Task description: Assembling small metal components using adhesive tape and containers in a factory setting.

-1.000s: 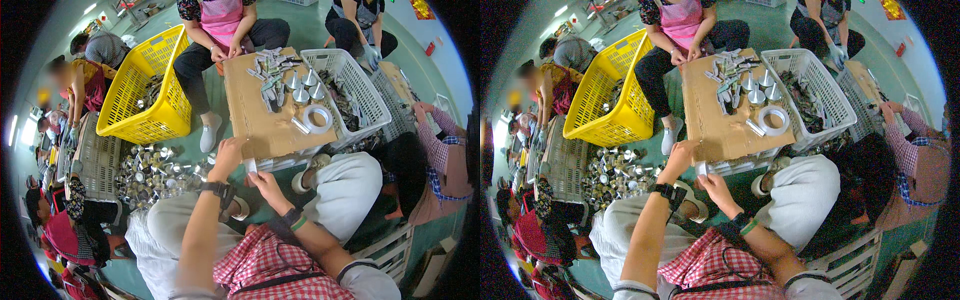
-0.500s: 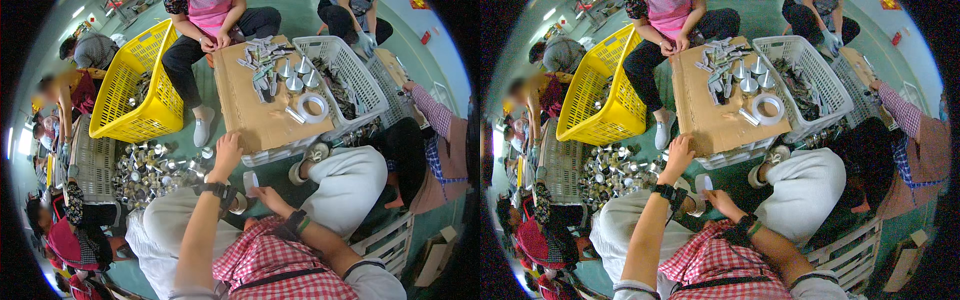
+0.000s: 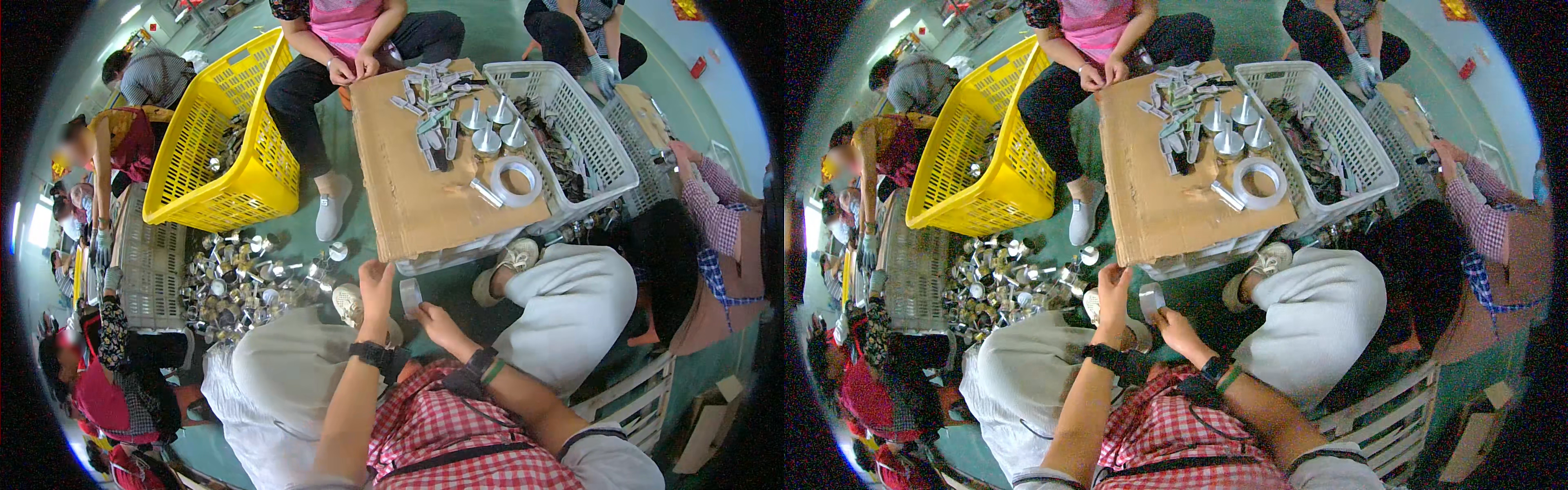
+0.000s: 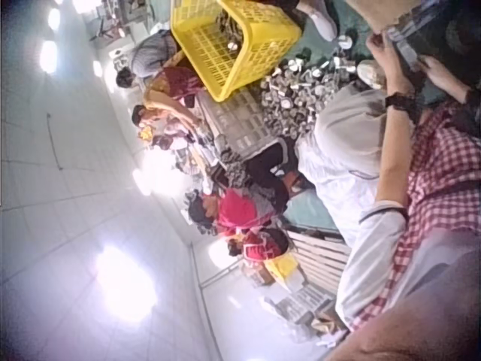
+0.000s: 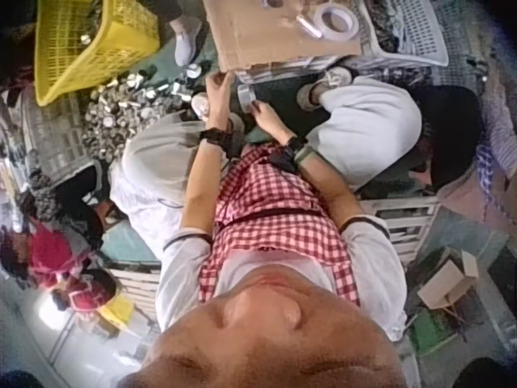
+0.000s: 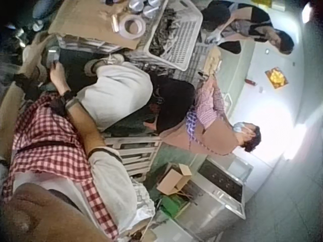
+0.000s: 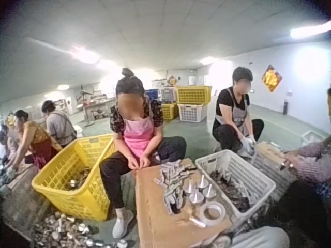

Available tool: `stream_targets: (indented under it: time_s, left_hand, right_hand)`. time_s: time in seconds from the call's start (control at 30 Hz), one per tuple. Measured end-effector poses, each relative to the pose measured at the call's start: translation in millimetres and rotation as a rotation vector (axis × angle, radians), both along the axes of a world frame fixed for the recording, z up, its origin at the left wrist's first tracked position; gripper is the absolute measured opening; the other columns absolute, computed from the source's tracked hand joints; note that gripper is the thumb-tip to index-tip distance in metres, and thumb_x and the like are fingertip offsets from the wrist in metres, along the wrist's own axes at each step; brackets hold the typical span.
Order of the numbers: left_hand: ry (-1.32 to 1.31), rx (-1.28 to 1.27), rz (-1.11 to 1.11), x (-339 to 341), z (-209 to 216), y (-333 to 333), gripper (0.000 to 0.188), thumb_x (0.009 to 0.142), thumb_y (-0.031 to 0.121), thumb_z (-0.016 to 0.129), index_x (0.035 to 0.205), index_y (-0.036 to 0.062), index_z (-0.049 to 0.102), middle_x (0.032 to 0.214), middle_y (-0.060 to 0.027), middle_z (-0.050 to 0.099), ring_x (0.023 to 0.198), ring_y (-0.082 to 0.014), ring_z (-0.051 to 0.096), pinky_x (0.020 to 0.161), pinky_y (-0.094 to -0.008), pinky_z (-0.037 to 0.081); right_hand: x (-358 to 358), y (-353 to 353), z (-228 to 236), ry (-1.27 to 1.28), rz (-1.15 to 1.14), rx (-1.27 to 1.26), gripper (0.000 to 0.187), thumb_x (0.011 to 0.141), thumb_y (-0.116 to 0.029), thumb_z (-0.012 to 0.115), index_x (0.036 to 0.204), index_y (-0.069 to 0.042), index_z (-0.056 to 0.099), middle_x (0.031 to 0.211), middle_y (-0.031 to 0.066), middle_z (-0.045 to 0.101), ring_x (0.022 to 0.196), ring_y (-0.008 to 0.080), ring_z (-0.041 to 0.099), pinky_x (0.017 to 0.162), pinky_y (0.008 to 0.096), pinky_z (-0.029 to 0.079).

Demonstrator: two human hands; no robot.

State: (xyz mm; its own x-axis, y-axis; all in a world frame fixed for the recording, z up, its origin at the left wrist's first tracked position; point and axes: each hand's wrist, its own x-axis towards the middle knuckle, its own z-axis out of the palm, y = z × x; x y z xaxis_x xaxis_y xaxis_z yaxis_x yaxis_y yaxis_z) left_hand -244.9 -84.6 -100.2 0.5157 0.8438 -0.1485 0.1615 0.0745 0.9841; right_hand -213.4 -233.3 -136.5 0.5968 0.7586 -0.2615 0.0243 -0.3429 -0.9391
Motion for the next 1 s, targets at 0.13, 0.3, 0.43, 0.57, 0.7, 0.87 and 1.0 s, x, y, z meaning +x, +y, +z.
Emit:
stream_targets:
  time_s: [0.13, 0.3, 0.43, 0.57, 0.7, 0.87, 1.0]
  left_hand:
    - [-0.005, -0.155, -0.150, 4, -5, -6, 0.018, 0.086, 0.013, 0.059, 0.097, -0.0005, 0.055, 0.091, -0.0027, 0.059, 0.083, -0.0085, 0.052, 0.075, -0.0231, 0.041]
    - [-0.103, -0.140, -0.131, 10, -6, -18, 0.013, 0.087, 0.010, 0.056, 0.094, -0.0003, 0.055, 0.091, -0.0050, 0.061, 0.084, -0.0106, 0.055, 0.078, -0.0242, 0.042]
    - [-0.203, -0.197, -0.108, 12, -11, -23, 0.010, 0.088, 0.008, 0.054, 0.094, 0.0006, 0.053, 0.091, -0.0081, 0.062, 0.087, -0.0143, 0.058, 0.080, -0.0263, 0.043]
    - [-0.182, -0.198, -0.076, 10, -15, -23, 0.007, 0.089, 0.008, 0.052, 0.092, 0.0013, 0.052, 0.089, -0.0085, 0.062, 0.086, -0.0150, 0.058, 0.079, -0.0274, 0.044]
    - [-0.189, -0.193, -0.084, 8, -15, -24, 0.009, 0.090, 0.011, 0.053, 0.090, 0.0017, 0.052, 0.086, -0.0076, 0.063, 0.083, -0.0141, 0.059, 0.077, -0.0272, 0.045]
    - [-0.185, -0.143, -0.099, 9, -12, -24, 0.011, 0.090, 0.012, 0.053, 0.088, 0.0010, 0.054, 0.085, -0.0078, 0.064, 0.080, -0.0134, 0.059, 0.074, -0.0261, 0.046]
    - [-0.140, -0.140, -0.097, 12, -9, -27, 0.011, 0.090, 0.011, 0.052, 0.089, 0.0001, 0.054, 0.084, -0.0072, 0.063, 0.078, -0.0118, 0.058, 0.071, -0.0242, 0.045]
  right_hand:
    - [0, 1, -19, 0.087, 0.012, -0.053, 0.031, 0.093, -0.024, 0.047, 0.100, 0.005, 0.057, 0.092, 0.0142, 0.064, 0.088, 0.0196, 0.060, 0.080, 0.0315, 0.044]
    - [3, 3, -19, 0.090, 0.037, -0.090, 0.026, 0.093, -0.018, 0.046, 0.099, 0.006, 0.056, 0.094, 0.0147, 0.064, 0.090, 0.0207, 0.060, 0.082, 0.0310, 0.043]
    - [1, 6, -17, 0.083, -0.039, -0.034, 0.020, 0.090, -0.009, 0.046, 0.103, 0.005, 0.052, 0.097, 0.0148, 0.062, 0.091, 0.0210, 0.058, 0.080, 0.0320, 0.043]
    - [3, 10, -11, 0.133, -0.080, 0.018, 0.021, 0.086, -0.009, 0.052, 0.104, 0.004, 0.050, 0.097, 0.0147, 0.059, 0.092, 0.0213, 0.056, 0.080, 0.0322, 0.043]
    - [4, 13, 9, 0.050, -0.142, -0.034, 0.026, 0.083, -0.012, 0.058, 0.103, 0.002, 0.050, 0.097, 0.0148, 0.059, 0.094, 0.0232, 0.056, 0.082, 0.0328, 0.042]
    - [28, 20, 22, -0.288, -0.291, 0.176, 0.035, 0.081, -0.016, 0.062, 0.108, 0.001, 0.048, 0.105, 0.0166, 0.054, 0.103, 0.0282, 0.052, 0.089, 0.0350, 0.039]
    - [45, 26, 21, -0.206, -0.250, 0.259, 0.041, 0.082, -0.019, 0.061, 0.117, -0.001, 0.046, 0.114, 0.0168, 0.052, 0.108, 0.0281, 0.050, 0.093, 0.0351, 0.037]
